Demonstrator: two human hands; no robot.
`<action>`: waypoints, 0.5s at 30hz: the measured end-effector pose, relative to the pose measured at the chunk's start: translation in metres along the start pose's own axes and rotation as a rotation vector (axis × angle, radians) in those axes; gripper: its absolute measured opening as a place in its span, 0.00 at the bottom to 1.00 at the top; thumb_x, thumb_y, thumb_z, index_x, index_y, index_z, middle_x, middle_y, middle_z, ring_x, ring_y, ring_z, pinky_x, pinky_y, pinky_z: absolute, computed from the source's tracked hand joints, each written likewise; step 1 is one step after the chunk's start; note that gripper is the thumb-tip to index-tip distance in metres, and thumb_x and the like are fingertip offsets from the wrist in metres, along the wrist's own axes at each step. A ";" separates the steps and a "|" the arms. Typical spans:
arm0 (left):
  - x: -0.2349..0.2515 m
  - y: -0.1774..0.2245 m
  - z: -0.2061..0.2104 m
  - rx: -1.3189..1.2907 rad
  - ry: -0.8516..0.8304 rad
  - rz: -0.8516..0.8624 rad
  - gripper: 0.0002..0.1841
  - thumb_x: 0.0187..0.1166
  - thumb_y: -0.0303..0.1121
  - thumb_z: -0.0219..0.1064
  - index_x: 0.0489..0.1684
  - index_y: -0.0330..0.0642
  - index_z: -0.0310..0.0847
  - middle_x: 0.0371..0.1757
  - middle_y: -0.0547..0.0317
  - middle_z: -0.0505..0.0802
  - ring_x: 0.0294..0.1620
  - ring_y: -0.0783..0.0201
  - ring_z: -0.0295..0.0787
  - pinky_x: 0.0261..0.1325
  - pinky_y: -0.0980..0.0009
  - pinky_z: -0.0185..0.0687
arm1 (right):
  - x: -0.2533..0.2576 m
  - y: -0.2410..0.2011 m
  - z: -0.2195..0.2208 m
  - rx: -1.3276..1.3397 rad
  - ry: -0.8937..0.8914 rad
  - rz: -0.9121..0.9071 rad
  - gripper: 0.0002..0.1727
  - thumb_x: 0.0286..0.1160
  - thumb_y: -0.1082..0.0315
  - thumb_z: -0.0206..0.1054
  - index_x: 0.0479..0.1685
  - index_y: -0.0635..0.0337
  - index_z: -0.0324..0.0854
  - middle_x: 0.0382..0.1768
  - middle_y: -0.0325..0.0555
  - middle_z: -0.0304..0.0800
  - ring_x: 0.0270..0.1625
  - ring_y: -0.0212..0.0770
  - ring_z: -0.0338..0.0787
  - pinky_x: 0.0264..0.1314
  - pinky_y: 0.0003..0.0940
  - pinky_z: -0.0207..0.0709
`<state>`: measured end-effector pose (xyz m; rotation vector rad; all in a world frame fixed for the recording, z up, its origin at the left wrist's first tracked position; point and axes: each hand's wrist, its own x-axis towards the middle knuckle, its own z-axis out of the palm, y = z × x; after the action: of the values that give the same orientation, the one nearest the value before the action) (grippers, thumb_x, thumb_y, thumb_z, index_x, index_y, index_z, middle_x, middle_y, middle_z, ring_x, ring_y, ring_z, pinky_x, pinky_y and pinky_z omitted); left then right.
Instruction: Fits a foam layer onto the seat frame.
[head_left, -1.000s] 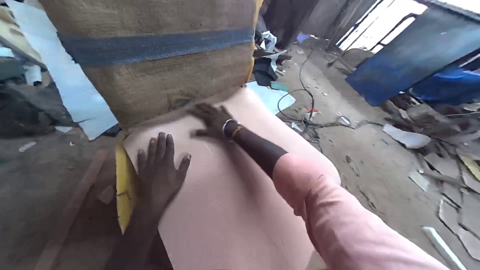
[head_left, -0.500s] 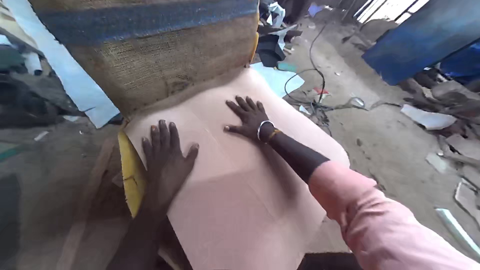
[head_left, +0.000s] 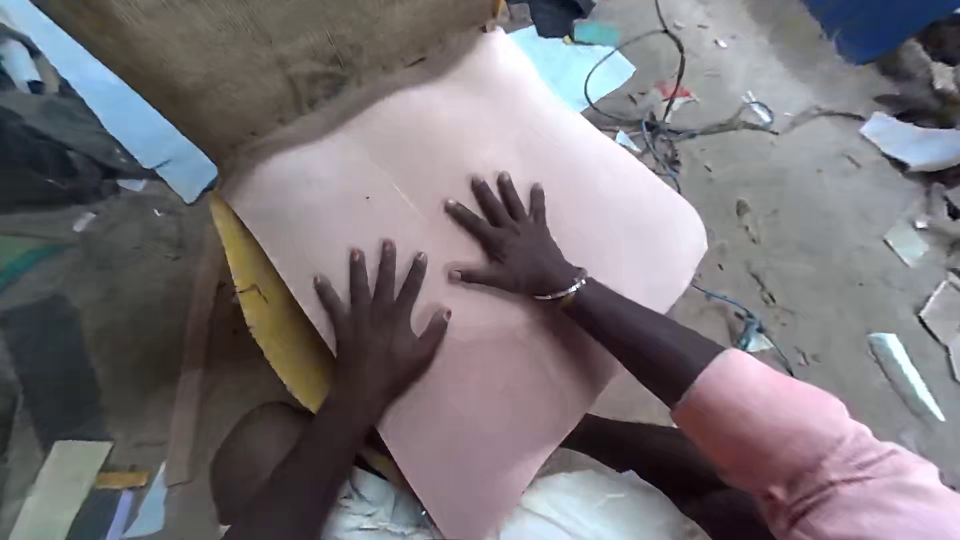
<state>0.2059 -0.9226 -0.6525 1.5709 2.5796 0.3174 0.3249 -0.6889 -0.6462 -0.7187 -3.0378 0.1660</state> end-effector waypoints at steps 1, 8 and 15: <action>0.003 0.001 0.001 0.010 -0.007 -0.004 0.44 0.76 0.78 0.41 0.95 0.76 0.51 0.98 0.59 0.52 0.97 0.37 0.32 0.82 0.15 0.22 | -0.003 -0.002 0.002 -0.009 -0.008 -0.004 0.59 0.50 0.05 0.43 0.93 0.12 0.48 0.98 0.39 0.38 0.97 0.65 0.34 0.84 0.88 0.24; -0.045 0.030 0.000 -0.016 -0.031 0.106 0.50 0.77 0.75 0.42 0.98 0.53 0.48 0.98 0.57 0.50 0.97 0.37 0.29 0.84 0.15 0.20 | -0.045 -0.028 -0.003 0.029 -0.029 0.009 0.52 0.61 0.10 0.41 0.94 0.14 0.47 0.98 0.40 0.38 0.97 0.65 0.35 0.85 0.88 0.23; -0.073 0.045 0.009 0.004 -0.005 0.127 0.50 0.79 0.74 0.41 0.96 0.47 0.51 0.97 0.55 0.54 0.98 0.40 0.35 0.87 0.19 0.23 | -0.069 -0.041 0.001 0.055 0.016 0.003 0.46 0.70 0.15 0.38 0.92 0.14 0.52 0.97 0.34 0.45 0.98 0.59 0.40 0.88 0.83 0.27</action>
<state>0.2800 -0.9660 -0.6520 1.7390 2.4833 0.3198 0.3682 -0.7562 -0.6427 -0.7180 -3.0045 0.2413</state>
